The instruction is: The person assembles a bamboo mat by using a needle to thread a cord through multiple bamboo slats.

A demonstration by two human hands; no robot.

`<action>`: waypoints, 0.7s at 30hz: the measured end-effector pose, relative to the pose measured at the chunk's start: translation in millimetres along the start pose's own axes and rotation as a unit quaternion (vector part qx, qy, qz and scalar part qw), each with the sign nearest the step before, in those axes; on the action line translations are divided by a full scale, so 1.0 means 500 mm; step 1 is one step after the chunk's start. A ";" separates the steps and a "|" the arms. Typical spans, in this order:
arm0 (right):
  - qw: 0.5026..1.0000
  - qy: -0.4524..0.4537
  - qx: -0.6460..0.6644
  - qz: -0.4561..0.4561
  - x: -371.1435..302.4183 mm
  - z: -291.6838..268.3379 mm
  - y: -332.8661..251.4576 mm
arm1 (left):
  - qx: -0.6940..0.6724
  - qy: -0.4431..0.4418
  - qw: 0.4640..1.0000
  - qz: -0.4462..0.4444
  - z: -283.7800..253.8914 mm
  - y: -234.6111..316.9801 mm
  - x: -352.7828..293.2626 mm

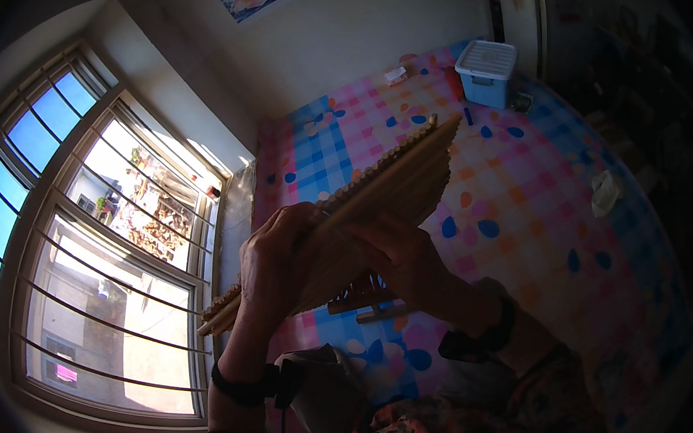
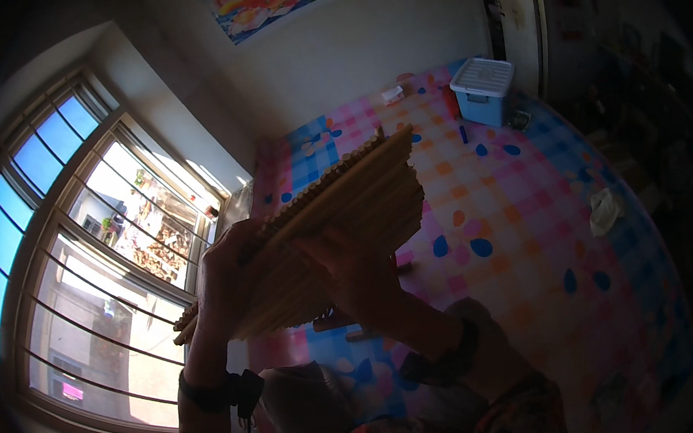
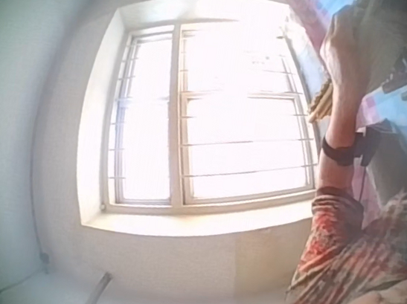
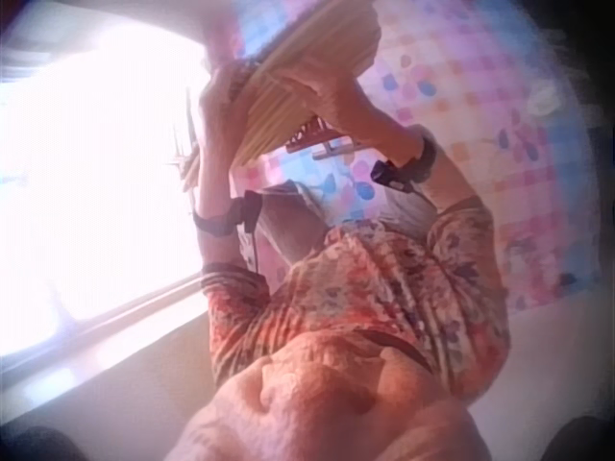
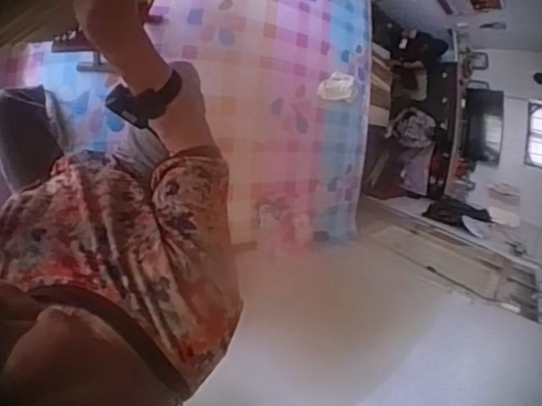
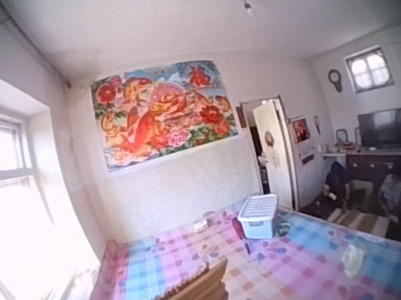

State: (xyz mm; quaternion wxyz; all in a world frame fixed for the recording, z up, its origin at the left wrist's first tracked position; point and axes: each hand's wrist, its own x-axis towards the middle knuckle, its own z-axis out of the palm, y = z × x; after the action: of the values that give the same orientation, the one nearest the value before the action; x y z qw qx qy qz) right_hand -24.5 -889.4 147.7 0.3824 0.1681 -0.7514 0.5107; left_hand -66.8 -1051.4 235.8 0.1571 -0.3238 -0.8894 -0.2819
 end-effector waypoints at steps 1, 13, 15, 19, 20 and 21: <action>1.000 -0.003 0.004 0.005 0.000 0.000 0.000 | 0.009 0.000 1.000 -0.008 0.000 0.000 0.000; 0.999 -0.027 0.009 0.033 -0.002 -0.005 -0.011 | 0.006 0.007 1.000 0.004 0.004 -0.004 -0.009; 0.999 -0.029 0.010 0.029 -0.002 -0.008 -0.013 | 0.007 0.010 1.000 0.014 0.003 -0.002 -0.011; 0.997 -0.062 0.021 0.027 -0.002 -0.015 -0.013 | 0.007 0.010 1.000 0.008 0.003 0.002 -0.012; 0.996 -0.075 0.031 0.031 -0.003 -0.017 -0.012 | -0.003 0.008 1.000 0.015 0.003 0.002 -0.011; 0.996 -0.081 0.031 0.033 -0.003 -0.018 -0.010 | -0.010 0.008 1.000 0.016 0.003 0.002 -0.011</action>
State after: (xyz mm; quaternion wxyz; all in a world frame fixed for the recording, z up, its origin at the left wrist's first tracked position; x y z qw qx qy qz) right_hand -16.4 -883.8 151.4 0.2975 0.1958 -0.7691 0.5307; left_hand -62.3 -1052.5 232.6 0.1652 -0.3376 -0.8799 -0.2907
